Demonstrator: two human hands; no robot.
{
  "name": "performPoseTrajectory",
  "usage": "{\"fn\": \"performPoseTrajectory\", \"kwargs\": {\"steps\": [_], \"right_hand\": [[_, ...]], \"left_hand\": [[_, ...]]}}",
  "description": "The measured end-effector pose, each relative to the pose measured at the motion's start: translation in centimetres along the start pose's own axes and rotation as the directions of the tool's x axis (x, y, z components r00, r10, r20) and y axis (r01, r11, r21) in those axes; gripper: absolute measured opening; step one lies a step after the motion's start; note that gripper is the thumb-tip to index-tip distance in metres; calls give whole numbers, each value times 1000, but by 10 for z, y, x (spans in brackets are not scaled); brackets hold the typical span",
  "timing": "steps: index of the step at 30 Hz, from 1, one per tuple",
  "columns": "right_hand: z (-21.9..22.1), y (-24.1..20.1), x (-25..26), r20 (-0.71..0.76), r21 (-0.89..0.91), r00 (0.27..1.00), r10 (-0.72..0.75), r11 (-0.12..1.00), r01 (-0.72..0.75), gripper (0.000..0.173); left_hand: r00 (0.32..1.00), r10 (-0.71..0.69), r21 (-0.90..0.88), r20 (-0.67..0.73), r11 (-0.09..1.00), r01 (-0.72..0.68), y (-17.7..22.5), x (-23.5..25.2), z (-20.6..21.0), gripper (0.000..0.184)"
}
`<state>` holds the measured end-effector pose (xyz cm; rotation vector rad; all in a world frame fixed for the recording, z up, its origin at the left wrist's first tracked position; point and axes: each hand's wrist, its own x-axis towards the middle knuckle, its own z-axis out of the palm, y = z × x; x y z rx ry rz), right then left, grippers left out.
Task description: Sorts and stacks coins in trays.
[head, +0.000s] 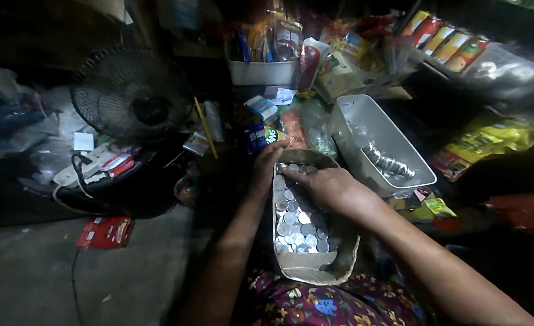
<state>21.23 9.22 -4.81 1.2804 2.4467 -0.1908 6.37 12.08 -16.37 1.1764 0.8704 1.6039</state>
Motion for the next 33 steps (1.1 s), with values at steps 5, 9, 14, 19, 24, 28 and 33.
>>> {"fn": "performPoseTrajectory", "kwargs": {"steps": [5, 9, 14, 19, 24, 28, 33], "right_hand": [[8, 11, 3, -120, 107, 993, -3, 994, 15, 54], [20, 31, -6, -418, 157, 899, -127, 965, 209, 40], [10, 7, -24, -66, -4, 996, -65, 998, 65, 51], [18, 0, -42, 7, -72, 993, -119, 990, 119, 57], [37, 15, -53, -177, -65, 942, -285, 958, 278, 46], [43, 38, -62, -395, 23, 792, -466, 857, 515, 38], [49, 64, -75, -580, 203, 753, -310, 841, 502, 35]], "left_hand": [[999, 28, 25, 20, 999, -29, -1, 0, 0, 41], [1000, 1, 47, 13, 999, -1, 17, -6, 4, 39], [1000, 8, 34, -2, 999, -8, 3, 0, 1, 39], [997, 70, -10, 20, 998, -70, -15, 5, -3, 39], [999, -38, 82, 3, 996, 37, 28, -9, 8, 38], [999, -48, 77, -5, 996, 48, 33, -10, 9, 37], [991, 124, 69, 44, 990, -126, 0, 0, -1, 39]]}}
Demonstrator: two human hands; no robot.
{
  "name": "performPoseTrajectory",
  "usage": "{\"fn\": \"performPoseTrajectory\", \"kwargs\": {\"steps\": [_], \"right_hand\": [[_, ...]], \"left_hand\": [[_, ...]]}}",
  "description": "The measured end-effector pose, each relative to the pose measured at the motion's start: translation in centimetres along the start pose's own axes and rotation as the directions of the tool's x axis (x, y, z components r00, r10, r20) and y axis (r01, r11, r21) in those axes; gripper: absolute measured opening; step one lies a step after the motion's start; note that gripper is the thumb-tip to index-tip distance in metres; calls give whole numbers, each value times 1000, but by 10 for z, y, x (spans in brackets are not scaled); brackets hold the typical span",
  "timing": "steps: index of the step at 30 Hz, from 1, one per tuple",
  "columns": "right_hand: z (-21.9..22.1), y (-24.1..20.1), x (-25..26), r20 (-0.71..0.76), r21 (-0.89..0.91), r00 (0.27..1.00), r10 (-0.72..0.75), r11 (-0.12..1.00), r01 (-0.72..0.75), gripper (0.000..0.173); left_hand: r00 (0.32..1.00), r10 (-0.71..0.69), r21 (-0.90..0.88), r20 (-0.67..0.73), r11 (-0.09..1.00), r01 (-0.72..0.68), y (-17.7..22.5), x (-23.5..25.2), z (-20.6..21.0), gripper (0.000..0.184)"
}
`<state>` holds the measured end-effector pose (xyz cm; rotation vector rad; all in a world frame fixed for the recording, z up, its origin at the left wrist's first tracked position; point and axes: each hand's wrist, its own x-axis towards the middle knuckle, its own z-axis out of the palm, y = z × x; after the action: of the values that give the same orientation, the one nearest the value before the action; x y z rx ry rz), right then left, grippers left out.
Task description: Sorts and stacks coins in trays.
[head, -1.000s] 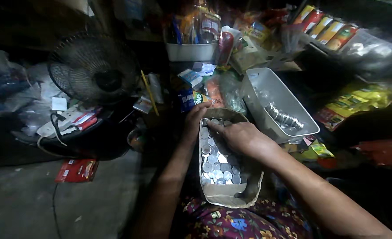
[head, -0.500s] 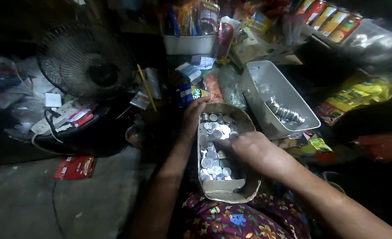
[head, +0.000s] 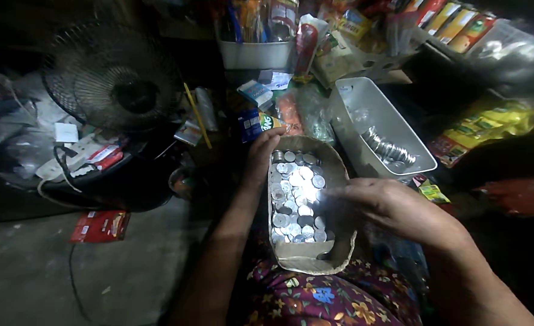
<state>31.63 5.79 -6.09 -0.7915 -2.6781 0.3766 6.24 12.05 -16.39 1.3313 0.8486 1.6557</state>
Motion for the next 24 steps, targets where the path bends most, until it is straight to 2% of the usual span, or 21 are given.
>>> {"fn": "performPoseTrajectory", "kwargs": {"steps": [1, 4, 5, 8, 11, 13, 16, 19, 21, 24], "right_hand": [[0, 5, -4, -51, 7, 998, 39, 999, -39, 32], [0, 14, -12, -174, 27, 976, 132, 991, -129, 35], [1, 16, -13, -203, 24, 968, 145, 989, -144, 36], [4, 17, -13, -258, 17, 953, 161, 987, -162, 35], [5, 10, -2, -246, 4, 961, 128, 991, -131, 32], [6, 4, 12, -168, -35, 984, 56, 997, -63, 28], [13, 1, 37, 31, -130, 999, -10, 991, 14, 26], [11, -9, 59, 267, -290, 958, 108, 957, -27, 30], [8, -17, 71, 396, -396, 886, 244, 915, -75, 38], [7, -15, 73, 370, -475, 873, 319, 872, -117, 38]], "left_hand": [[999, 41, 0, 9, 999, -41, -7, 1, -2, 39], [991, -128, 35, -35, 991, 129, 29, -4, 8, 36], [988, -146, 38, -44, 988, 148, 33, -5, 9, 36], [992, -124, 21, -35, 992, 125, 32, -5, 9, 35], [993, -114, 25, -38, 993, 114, 31, -4, 8, 35], [992, -119, 27, -39, 992, 120, 29, -4, 8, 35], [989, -140, 8, -45, 990, 140, 30, -4, 9, 35], [989, -144, 14, -45, 989, 144, 32, -4, 9, 35], [987, -157, 10, -44, 987, 157, 34, -4, 10, 35], [993, -113, -17, -28, 994, 112, 18, -2, 6, 35]]}}
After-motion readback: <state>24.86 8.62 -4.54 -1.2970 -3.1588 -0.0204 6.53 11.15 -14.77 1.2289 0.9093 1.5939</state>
